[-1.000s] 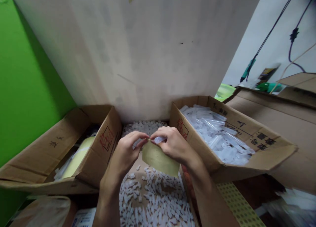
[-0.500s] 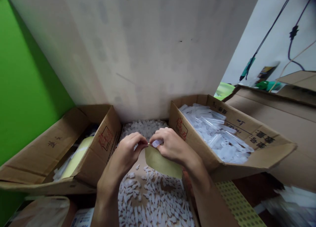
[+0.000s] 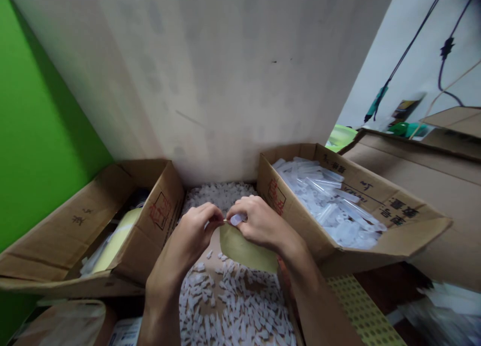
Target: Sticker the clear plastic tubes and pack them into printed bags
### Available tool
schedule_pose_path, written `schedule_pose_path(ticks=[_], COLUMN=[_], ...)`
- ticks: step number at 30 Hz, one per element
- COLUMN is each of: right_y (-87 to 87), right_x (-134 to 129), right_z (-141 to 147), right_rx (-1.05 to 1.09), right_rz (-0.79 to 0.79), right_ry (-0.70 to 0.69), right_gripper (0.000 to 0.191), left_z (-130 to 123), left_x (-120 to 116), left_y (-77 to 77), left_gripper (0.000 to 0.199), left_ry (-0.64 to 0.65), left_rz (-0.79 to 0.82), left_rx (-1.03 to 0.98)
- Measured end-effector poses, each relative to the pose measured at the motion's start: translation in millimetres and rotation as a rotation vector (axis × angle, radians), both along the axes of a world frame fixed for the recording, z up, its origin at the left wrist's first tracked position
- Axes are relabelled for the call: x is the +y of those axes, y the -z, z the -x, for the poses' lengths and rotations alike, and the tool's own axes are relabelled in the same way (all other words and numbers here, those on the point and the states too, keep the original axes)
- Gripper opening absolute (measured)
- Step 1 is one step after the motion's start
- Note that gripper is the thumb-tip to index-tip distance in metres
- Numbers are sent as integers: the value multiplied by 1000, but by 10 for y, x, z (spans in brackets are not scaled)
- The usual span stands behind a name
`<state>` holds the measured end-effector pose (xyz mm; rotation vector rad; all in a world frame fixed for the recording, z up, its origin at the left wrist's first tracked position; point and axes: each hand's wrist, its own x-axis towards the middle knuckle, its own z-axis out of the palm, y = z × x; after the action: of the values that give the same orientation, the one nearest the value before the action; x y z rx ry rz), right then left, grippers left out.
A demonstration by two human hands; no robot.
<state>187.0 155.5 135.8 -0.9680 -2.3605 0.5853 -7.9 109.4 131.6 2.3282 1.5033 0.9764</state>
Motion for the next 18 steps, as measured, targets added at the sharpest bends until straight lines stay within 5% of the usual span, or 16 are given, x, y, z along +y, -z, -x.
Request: schedule_pose_path(ticks=[18], right_y=[35], right_x=[25], right_z=[-6], right_rx=[-11], right_rz=[-5], right_ry=[-23], right_gripper=[29], left_z=[19], left_x=[-10], left_y=[78], left_gripper=[11], left_ry=[-10], left_rz=[143], left_rx=[-51])
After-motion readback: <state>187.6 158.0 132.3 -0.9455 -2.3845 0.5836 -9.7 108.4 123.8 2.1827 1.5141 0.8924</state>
